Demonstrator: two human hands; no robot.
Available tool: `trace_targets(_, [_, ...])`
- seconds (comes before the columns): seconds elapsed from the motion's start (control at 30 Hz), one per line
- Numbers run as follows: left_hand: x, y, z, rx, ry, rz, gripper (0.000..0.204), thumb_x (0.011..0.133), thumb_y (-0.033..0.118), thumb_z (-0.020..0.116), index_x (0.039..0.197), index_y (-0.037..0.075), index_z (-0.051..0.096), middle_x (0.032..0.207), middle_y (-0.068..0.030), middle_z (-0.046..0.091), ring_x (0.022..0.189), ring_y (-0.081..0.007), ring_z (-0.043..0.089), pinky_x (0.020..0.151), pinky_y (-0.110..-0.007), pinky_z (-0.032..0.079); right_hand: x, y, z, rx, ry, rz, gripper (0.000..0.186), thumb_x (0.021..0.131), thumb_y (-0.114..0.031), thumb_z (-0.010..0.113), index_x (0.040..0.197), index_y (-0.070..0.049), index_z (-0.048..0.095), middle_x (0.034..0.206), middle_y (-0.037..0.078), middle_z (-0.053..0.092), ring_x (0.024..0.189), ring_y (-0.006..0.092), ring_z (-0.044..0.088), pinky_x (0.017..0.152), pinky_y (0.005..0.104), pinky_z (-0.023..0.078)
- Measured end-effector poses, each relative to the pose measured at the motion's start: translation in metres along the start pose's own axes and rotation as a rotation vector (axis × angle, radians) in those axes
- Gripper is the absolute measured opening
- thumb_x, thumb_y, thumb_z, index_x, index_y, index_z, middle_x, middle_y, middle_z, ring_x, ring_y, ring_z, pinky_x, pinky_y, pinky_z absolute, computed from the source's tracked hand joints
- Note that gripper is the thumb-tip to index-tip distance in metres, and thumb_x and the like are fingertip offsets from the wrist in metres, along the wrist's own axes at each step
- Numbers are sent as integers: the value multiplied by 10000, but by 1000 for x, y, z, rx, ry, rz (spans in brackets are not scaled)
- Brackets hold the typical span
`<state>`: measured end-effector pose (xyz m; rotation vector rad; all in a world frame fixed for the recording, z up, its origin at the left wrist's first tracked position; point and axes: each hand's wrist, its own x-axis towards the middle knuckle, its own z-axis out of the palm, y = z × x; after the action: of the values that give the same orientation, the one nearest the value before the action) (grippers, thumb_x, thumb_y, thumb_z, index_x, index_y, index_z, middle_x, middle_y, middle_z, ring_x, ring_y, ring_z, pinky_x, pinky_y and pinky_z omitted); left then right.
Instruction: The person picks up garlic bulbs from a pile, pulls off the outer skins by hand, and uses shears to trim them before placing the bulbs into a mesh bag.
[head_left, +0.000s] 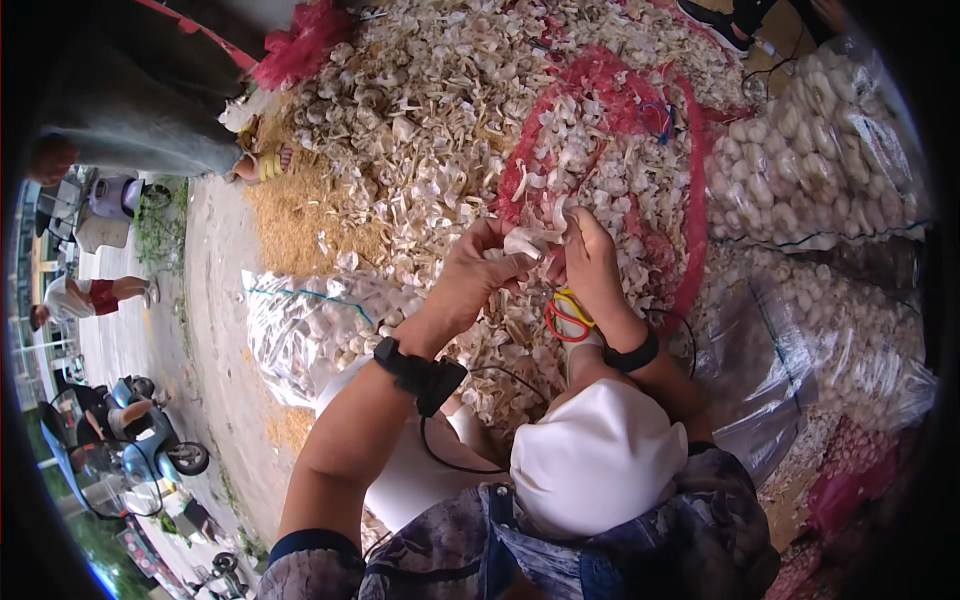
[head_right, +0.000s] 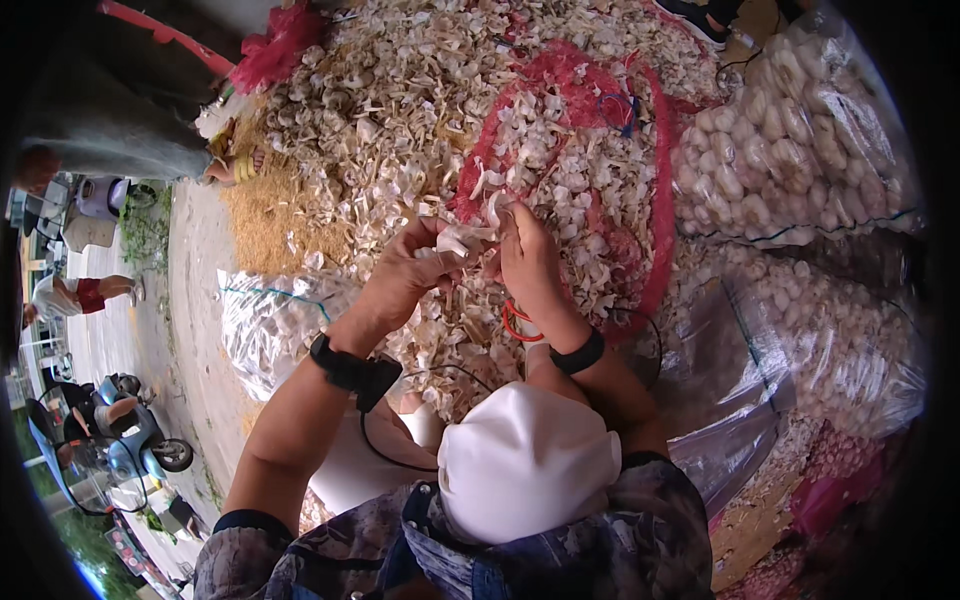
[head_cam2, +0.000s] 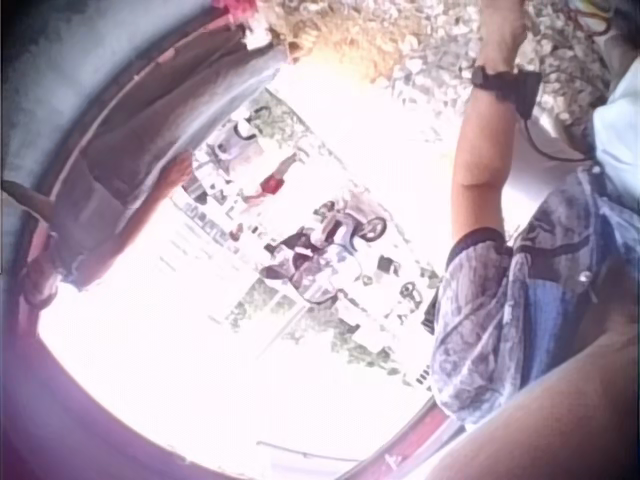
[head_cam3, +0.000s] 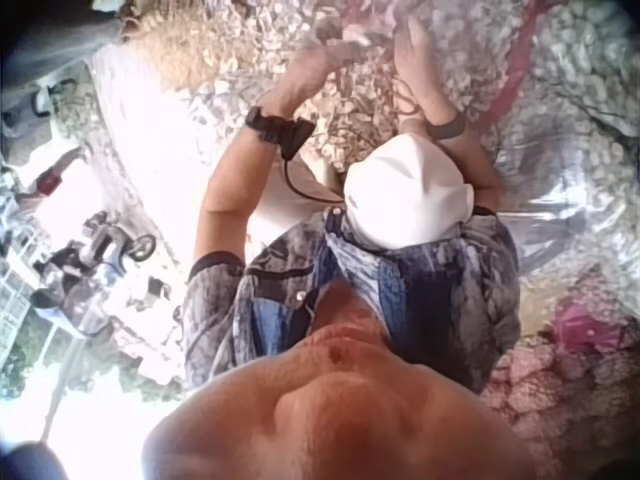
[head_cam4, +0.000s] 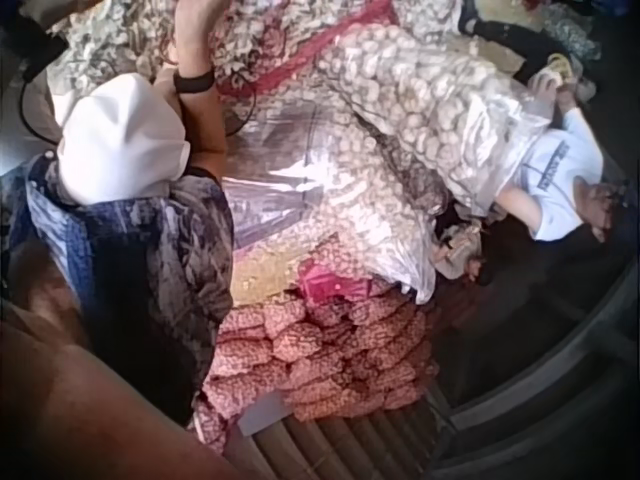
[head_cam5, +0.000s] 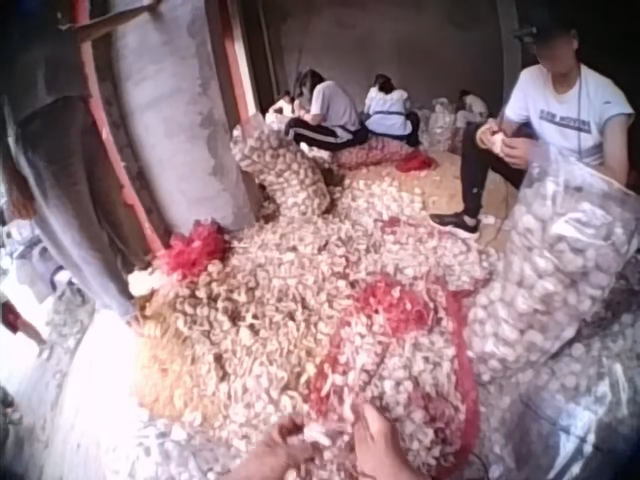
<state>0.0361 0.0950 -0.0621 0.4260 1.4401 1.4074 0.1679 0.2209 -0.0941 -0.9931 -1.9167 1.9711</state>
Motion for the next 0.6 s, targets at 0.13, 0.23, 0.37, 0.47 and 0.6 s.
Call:
trace_targets(0.13, [5, -7, -8, -21, 46, -23, 228, 878, 95, 714, 1050, 48, 573, 948, -54, 655, 758, -116, 642, 619, -243, 541, -2, 18, 6, 25, 96, -317, 454, 913, 61, 544, 1351, -17, 457, 1069, 99, 636, 892, 149, 669, 740, 273, 539])
trace_targets(0.23, [5, -9, -6, 26, 59, -7, 227, 883, 102, 710, 1055, 36, 578, 936, -63, 664, 762, -129, 650, 645, -251, 549, -5, 22, 10, 463, -254, -223, 480, 912, -9, 619, 1362, 8, 451, 1165, 75, 606, 1061, 128, 595, 875, 263, 517])
trace_targets(0.37, [0, 0, -3, -10, 33, -46, 205, 900, 109, 687, 1055, 21, 587, 922, -78, 675, 772, -145, 660, 696, -264, 560, -5, 12, 4, 378, -283, -190, 471, 910, -32, 634, 1350, 3, 470, 1173, 88, 601, 1079, 118, 584, 887, 269, 514])
trace_targets(0.47, [0, 2, -9, -96, 22, -82, 172, 911, 110, 670, 1040, 19, 600, 914, -77, 677, 782, -148, 666, 711, -272, 563, -6, 11, 2, 509, -286, -150, 429, 932, -74, 613, 1338, -11, 490, 1161, 83, 616, 1070, 135, 599, 881, 282, 519])
trace_targets(0.6, [2, -1, -19, -150, 39, -47, 145, 913, 116, 667, 1021, 30, 623, 882, -59, 679, 778, -136, 665, 706, -267, 559, -5, 15, -1, 809, -371, -46, 397, 966, -110, 557, 1347, -27, 487, 1214, 90, 609, 1075, 162, 610, 877, 294, 519])
